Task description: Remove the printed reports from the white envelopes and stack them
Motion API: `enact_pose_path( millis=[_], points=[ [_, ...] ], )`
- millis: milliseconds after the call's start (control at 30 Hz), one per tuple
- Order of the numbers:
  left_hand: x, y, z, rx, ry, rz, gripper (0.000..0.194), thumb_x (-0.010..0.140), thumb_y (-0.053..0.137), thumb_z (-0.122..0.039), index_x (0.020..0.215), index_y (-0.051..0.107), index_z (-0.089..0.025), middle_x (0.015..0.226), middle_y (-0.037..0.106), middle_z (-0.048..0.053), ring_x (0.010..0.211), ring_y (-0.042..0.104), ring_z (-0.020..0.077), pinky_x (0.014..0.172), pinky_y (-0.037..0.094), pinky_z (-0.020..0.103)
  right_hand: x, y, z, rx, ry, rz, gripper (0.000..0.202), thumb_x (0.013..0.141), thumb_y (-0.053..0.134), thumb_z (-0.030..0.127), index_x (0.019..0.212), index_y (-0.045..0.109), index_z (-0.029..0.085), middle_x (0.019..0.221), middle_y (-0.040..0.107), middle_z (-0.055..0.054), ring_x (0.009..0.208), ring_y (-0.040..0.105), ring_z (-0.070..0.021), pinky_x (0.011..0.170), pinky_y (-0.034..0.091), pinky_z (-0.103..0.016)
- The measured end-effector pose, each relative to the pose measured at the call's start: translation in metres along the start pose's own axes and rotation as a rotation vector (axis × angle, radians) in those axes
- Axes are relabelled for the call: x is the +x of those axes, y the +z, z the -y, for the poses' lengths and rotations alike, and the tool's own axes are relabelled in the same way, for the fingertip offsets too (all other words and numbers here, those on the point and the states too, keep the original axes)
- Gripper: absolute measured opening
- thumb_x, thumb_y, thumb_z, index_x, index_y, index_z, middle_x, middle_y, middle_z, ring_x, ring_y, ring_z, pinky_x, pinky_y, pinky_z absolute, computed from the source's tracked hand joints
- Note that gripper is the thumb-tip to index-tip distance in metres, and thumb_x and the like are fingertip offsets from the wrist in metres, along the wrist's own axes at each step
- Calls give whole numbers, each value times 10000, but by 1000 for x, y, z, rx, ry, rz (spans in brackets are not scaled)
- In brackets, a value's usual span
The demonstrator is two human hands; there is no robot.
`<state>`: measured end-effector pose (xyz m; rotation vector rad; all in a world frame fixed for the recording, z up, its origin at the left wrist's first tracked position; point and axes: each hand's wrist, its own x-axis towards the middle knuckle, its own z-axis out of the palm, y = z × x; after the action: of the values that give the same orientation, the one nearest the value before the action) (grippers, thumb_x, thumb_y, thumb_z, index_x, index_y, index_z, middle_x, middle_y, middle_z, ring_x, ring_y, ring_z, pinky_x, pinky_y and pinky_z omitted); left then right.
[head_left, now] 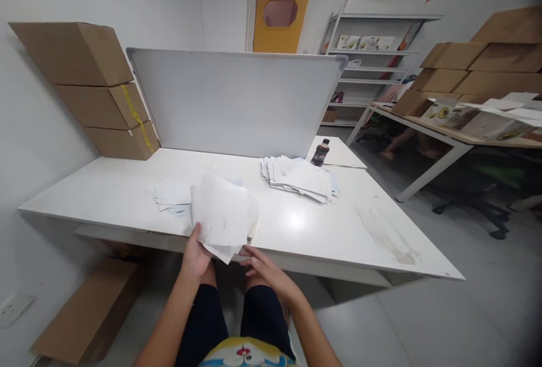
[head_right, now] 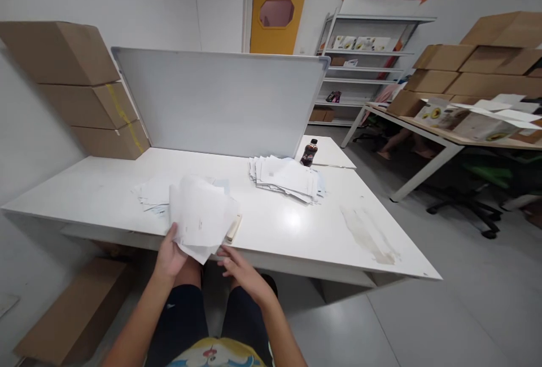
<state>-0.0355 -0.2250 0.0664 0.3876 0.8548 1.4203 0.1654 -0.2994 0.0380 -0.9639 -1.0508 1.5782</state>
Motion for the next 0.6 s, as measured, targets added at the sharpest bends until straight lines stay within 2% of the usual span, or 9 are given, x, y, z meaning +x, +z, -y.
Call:
enact_pose_path(
  millis=[100,200,267,400,600],
  points=[
    [-14,-2,22,12,-75,50,322,776,654,-365,1034,649,-173,1138,689,103,1138,602,269,950,522,382,7,13,-6,130,-61,-115,494,745,677,537,1150,644,257,1161,678,-71,1045,635,-253,855,510,-379],
    [-18,-4,34,48,-50,89,328,703,738,-293,997,641,-184,1074,714,92,1086,634,255,951,518,369,9,6,-4,191,-84,-304,461,724,704,502,1078,669,209,1088,711,-84,1066,629,-276,904,493,-406],
    [-20,-5,39,64,-54,140,317,667,771,-278,938,637,-181,1024,726,88,1049,653,254,950,516,375,7,-3,0,176,-78,-383,432,699,729,471,1020,686,185,1044,726,-92,1063,630,-294,898,496,-418],
    [-22,-3,44,100,-64,179,324,657,785,-317,902,631,-171,975,731,91,1003,670,260,923,526,392,0,-13,6,179,-81,-426,400,684,736,446,977,700,177,1037,730,-93,1040,644,-302,880,504,-418],
    [-20,-2,51,104,-33,95,349,622,811,-288,905,642,-172,930,726,68,901,687,212,813,561,298,-3,-18,7,163,-77,-503,406,617,760,443,929,715,187,1011,736,-98,980,664,-309,846,516,-426]
  ],
)
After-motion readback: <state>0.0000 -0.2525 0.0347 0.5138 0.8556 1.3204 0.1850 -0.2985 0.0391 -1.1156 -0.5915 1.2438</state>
